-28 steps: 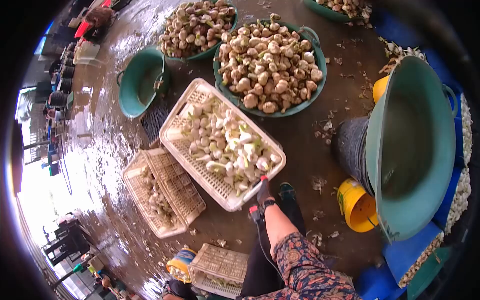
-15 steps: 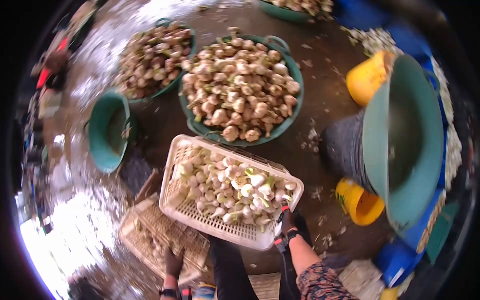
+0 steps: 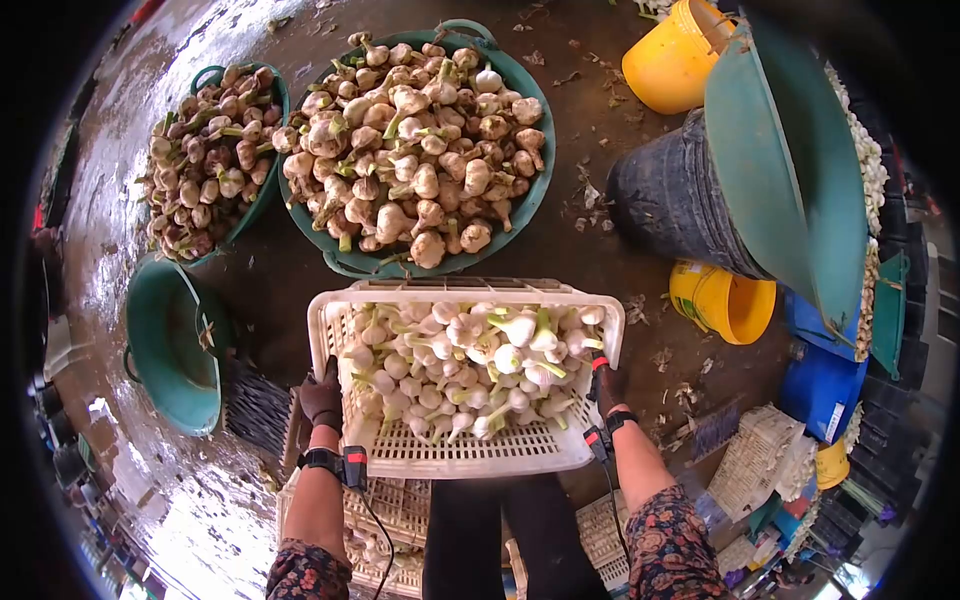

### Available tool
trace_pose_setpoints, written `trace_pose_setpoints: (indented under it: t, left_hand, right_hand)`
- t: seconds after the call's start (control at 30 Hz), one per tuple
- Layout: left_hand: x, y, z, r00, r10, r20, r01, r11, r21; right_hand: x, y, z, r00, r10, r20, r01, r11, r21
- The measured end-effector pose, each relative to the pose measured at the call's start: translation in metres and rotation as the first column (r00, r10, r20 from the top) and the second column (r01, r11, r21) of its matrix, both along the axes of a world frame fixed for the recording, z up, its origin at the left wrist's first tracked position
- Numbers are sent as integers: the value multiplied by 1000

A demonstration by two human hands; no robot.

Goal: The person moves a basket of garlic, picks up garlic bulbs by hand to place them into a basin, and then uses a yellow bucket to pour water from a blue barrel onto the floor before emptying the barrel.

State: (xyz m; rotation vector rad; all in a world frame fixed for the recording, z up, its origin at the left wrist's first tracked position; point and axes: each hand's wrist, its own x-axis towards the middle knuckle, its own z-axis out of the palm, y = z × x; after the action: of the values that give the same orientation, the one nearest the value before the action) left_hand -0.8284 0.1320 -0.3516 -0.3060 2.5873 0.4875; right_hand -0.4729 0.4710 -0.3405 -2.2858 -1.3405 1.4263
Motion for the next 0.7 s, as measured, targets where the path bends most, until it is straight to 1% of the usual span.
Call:
trace_pose_setpoints:
  t: [0.03, 0.07, 0.1, 0.13, 0.17, 0.23, 0.27, 0.3, 0.37, 0.4, 0.43, 0.5, 0.57, 0.6, 0.63, 0.67, 0.7]
  left_hand:
    - [-3, 7, 7, 999, -26, -30, 25, 1000, -11]
    - [-2, 7, 4, 997, -43, -60, 37, 995, -97]
    - [-1, 9, 7, 991, -62, -119, 51, 994, -94]
    - [-2, 11, 11, 992, -70, -104, 61, 994, -96]
    - [-3, 13, 16, 993, -78, -90, 69, 993, -95]
    - [-2, 14, 18, 996, -29, -82, 30, 1000, 10]
    - [-6, -16, -38, 998, 58, -22, -53, 985, 164]
    - [-9, 6, 5, 969, 129, 209, -194, 924, 330]
    - [-5, 4, 7, 953, 123, 277, -230, 889, 396]
    - [4, 6, 28, 955, 115, 272, -220, 892, 396]
    - [22, 14, 51, 955, 110, 274, -220, 886, 409]
    - [37, 14, 85, 998, -22, 58, 0, 931, 364]
    - [49, 19, 129, 976, 40, 213, -150, 834, 531]
    - [50, 14, 140, 962, 39, 271, -181, 833, 522]
    - [53, 1, 158, 940, 39, 339, -212, 845, 491]
    - [56, 6, 187, 960, 43, 275, -181, 846, 501]
    - [58, 8, 213, 941, 30, 337, -202, 847, 491]
  right_hand:
    - [-6, 1, 5, 1000, -6, -11, 6, 1000, 2]
    - [-11, 0, 13, 999, -3, 46, 3, 1000, 12]
    - [-12, -1, 11, 995, -6, 101, 3, 1000, 23]
    - [-13, -4, 9, 996, -19, 87, 16, 999, 33]
    - [-5, -7, -1, 992, 1, 130, -7, 999, 48]
    - [5, 2, -18, 977, 38, 210, -57, 995, 86]
    - [-11, 2, 4, 983, 33, 181, -42, 998, 46]
    - [-9, 5, 4, 987, 12, 160, -21, 998, 52]
    - [-3, 4, 2, 982, 92, 166, -103, 993, 59]
    - [-3, 2, 24, 984, 90, 152, -96, 995, 32]
    - [10, 2, 27, 988, 52, 143, -61, 997, 55]
    - [20, 17, 15, 988, 113, 108, -108, 993, -54]
    - [46, 7, 36, 980, 159, 117, -184, 953, 243]
    - [61, -2, 67, 990, 110, -86, -102, 990, 96]
    - [80, -23, 108, 964, 11, -267, -34, 996, -83]
    - [89, -35, 143, 965, -30, -260, -3, 992, -123]
    - [99, -47, 174, 966, -65, -251, 25, 987, -159]
